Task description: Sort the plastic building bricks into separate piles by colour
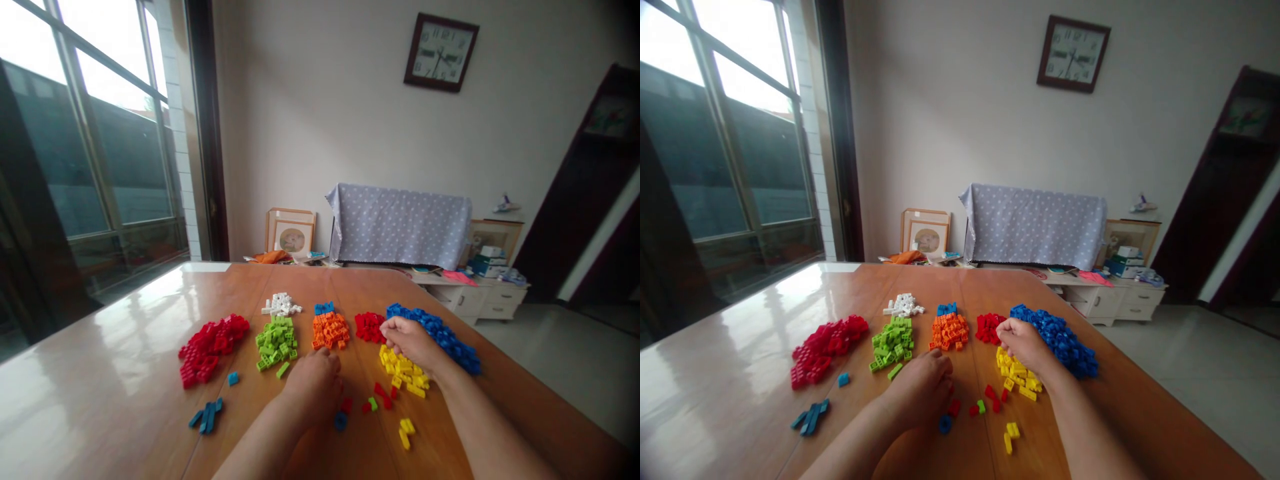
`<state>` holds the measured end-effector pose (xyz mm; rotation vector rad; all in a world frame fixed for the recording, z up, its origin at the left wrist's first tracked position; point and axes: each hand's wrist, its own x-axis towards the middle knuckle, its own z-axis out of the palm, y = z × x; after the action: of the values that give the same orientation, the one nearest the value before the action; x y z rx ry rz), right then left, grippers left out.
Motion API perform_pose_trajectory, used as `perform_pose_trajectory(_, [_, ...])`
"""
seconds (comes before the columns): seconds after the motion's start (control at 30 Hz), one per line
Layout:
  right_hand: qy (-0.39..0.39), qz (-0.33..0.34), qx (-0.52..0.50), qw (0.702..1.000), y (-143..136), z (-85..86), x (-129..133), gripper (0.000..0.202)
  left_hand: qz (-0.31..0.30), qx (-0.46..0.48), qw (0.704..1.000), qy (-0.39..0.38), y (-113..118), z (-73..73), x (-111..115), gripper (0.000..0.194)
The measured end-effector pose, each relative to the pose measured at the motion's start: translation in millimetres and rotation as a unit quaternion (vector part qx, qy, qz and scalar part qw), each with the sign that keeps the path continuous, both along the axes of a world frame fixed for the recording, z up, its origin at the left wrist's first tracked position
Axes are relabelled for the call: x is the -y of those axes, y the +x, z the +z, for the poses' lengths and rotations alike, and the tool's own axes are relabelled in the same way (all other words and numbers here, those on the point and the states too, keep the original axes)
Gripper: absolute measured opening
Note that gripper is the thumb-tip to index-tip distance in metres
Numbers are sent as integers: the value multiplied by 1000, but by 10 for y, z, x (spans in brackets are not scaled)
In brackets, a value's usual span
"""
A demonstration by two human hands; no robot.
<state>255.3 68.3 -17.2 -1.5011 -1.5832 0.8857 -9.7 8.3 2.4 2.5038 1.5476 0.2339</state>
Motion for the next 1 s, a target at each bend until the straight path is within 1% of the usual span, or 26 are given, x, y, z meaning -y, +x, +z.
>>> perform_pose_trajectory(0.13, [-17, 112, 75, 991, 35, 55, 182, 19, -8, -18, 1000, 2, 23, 18, 12, 12])
perform_pose_trajectory(0.23, [-46, 168, 180, 968, -9, 64, 284, 17, -11, -18, 1000, 2, 31, 31, 23, 12])
perform_pose_trajectory(0.33, [-59, 189, 266, 944, -90, 60, 374, 18, -9, -18, 1000, 4, 35, 31, 31, 13])
perform_pose_trajectory(0.43, [-56, 191, 303, 932, -161, 43, 423, 14, -9, -20, 1000, 4, 36, 22, 33, 13])
perform_pose_trajectory(0.5, [-42, 187, 290, 937, -190, 30, 402, 12, -10, -20, 1000, 3, 34, 17, 31, 13])
perform_pose_trajectory(0.57, [-10, 165, 244, 956, -206, 15, 322, 12, -12, -20, 1000, 1, 32, 13, 31, 12])
perform_pose_trajectory(0.67, [62, 82, 126, 987, -208, -23, 114, 18, -11, -19, 1000, 0, 26, 15, 35, 13])
perform_pose_trajectory(0.73, [92, 21, 43, 995, -189, -63, -33, 23, -9, -16, 1000, -1, 23, 21, 38, 14])
perform_pose_trajectory(0.8, [96, -25, -12, 995, -149, -107, -138, 31, -8, -17, 1000, -6, 21, 27, 39, 14])
perform_pose_trajectory(0.87, [87, -48, -36, 994, -92, -138, -180, 36, -9, -20, 1000, -10, 21, 31, 39, 14])
perform_pose_trajectory(0.93, [73, -50, -46, 995, -31, -135, -157, 35, -10, -18, 1000, -4, 23, 33, 38, 15])
perform_pose_trajectory(1.0, [59, -43, -41, 996, 23, -86, -87, 29, -12, -15, 1000, 0, 26, 35, 38, 14])
